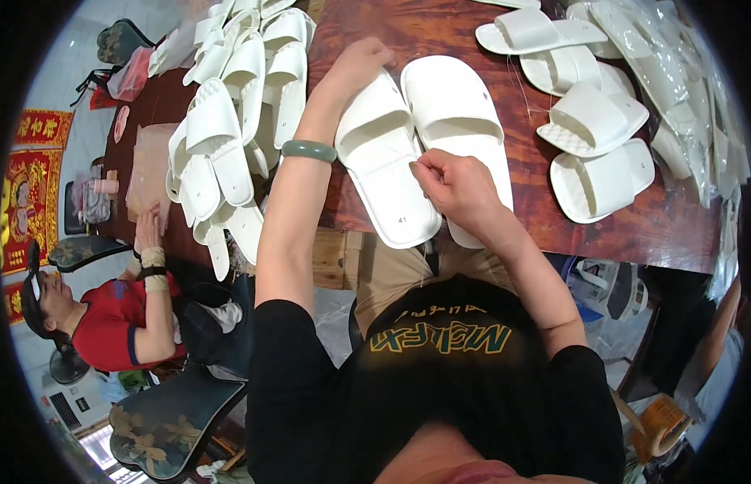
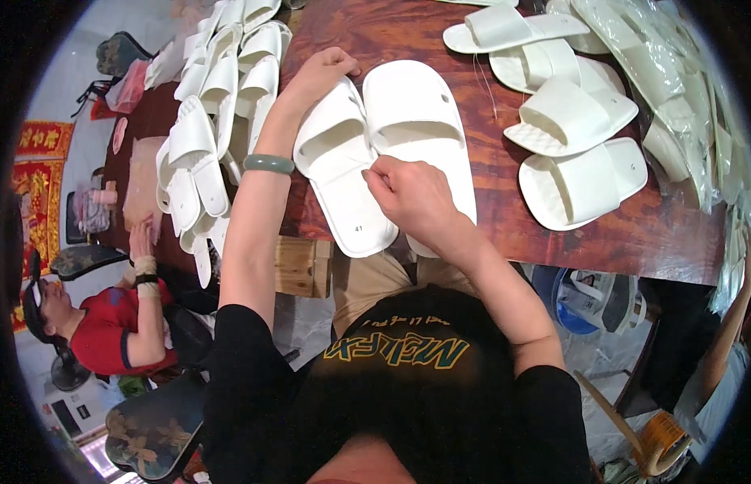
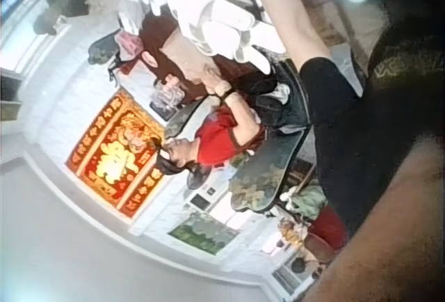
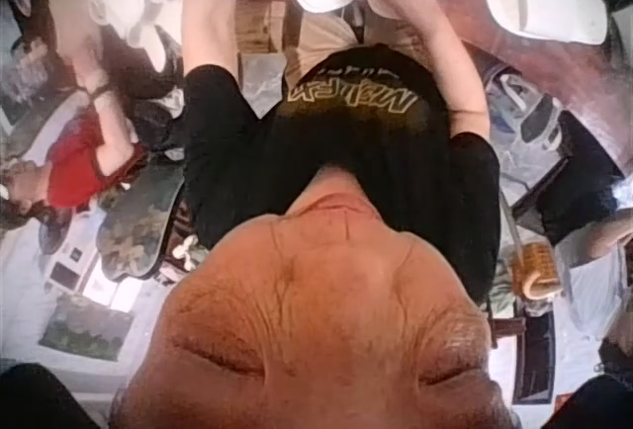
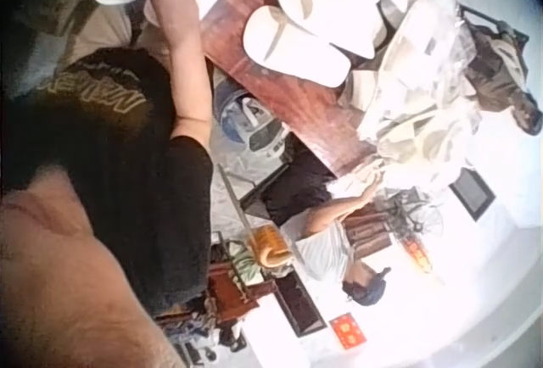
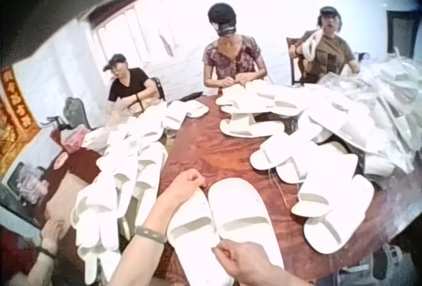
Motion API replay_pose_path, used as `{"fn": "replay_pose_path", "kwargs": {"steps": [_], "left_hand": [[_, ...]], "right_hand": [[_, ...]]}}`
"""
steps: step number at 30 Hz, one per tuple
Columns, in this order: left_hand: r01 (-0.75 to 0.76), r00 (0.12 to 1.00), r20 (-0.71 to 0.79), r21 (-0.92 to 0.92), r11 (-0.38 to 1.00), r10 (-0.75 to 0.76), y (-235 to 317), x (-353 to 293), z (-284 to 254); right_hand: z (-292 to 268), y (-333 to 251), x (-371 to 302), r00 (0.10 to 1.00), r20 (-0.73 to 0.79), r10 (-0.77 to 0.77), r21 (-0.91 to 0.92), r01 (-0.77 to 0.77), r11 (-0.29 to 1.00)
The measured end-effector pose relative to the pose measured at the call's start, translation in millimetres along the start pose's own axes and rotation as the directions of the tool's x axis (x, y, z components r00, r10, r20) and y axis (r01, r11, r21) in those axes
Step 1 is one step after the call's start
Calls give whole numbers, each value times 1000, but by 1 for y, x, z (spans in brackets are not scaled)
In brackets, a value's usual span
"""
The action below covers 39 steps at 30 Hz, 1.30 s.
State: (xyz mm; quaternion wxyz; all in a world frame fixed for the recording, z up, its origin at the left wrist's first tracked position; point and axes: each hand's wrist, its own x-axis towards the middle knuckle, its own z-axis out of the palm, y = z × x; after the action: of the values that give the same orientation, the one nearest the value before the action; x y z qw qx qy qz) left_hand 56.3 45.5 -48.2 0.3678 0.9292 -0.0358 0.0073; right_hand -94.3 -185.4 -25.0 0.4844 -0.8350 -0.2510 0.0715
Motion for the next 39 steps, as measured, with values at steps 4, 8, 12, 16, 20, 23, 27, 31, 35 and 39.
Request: {"fn": "replay_pose_path", "kwargs": {"steps": [4,8,12,16,20,23,27,31,35,39], "left_hand": [[120,993,68,-406,906,-101,22,-10,1],[9,999,-48,-246,969,-22,25,-11,-2],[166,982,79,77,983,-172,41,-12,-10],[190,946,256,60,980,-199,54,-19,-16],[153,933,314,97,983,-176,34,-20,-12],[122,964,231,45,992,-129,23,-25,-5],[67,998,33,-344,937,-59,18,-36,-7],[38,996,-23,-778,627,-88,29,-50,-8],[92,995,74,-927,364,-63,46,-48,-9],[71,990,132,-794,603,58,46,-32,-16]], "right_hand": [[-1,7,-1,999,5,40,176,-40,984],[2,9,1,1000,-21,-3,145,6,989],[2,9,2,999,-26,-20,114,23,993],[1,6,2,1000,-6,0,70,1,998],[2,7,1,999,-18,-45,23,45,999],[1,6,0,1000,0,5,50,-5,999],[0,8,-2,990,74,122,329,-140,934],[-16,-5,-15,940,252,229,661,-340,669],[-53,-21,-39,901,329,283,647,-433,628],[-75,-20,-50,985,137,109,523,-165,836]]}}
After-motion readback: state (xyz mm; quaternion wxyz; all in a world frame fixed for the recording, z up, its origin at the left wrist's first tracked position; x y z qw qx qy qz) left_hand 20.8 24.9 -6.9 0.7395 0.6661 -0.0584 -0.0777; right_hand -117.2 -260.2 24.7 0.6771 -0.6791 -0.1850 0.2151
